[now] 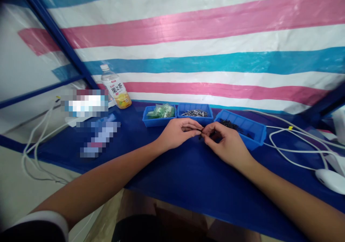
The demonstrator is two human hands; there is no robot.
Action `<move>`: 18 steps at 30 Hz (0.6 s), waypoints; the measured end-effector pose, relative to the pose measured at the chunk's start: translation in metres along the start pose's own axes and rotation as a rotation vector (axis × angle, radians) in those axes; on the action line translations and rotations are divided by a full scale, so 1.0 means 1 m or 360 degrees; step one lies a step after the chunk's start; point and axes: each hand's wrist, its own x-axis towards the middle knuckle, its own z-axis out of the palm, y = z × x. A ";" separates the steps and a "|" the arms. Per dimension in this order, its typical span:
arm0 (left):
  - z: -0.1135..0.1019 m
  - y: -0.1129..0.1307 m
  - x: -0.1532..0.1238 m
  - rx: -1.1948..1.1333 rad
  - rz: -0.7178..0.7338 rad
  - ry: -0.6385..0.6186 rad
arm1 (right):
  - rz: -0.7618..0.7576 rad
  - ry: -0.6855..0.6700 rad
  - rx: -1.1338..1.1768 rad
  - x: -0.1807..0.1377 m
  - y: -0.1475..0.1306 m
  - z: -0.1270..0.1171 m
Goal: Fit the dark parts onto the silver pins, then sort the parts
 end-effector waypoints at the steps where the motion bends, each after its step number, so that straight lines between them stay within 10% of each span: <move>1: 0.000 0.000 0.000 -0.0015 -0.0008 -0.0010 | -0.0017 0.0004 0.0024 0.000 -0.001 0.000; 18: 0.000 0.008 -0.003 0.0151 -0.0116 0.0006 | 0.0057 0.0063 -0.0010 0.000 0.002 -0.003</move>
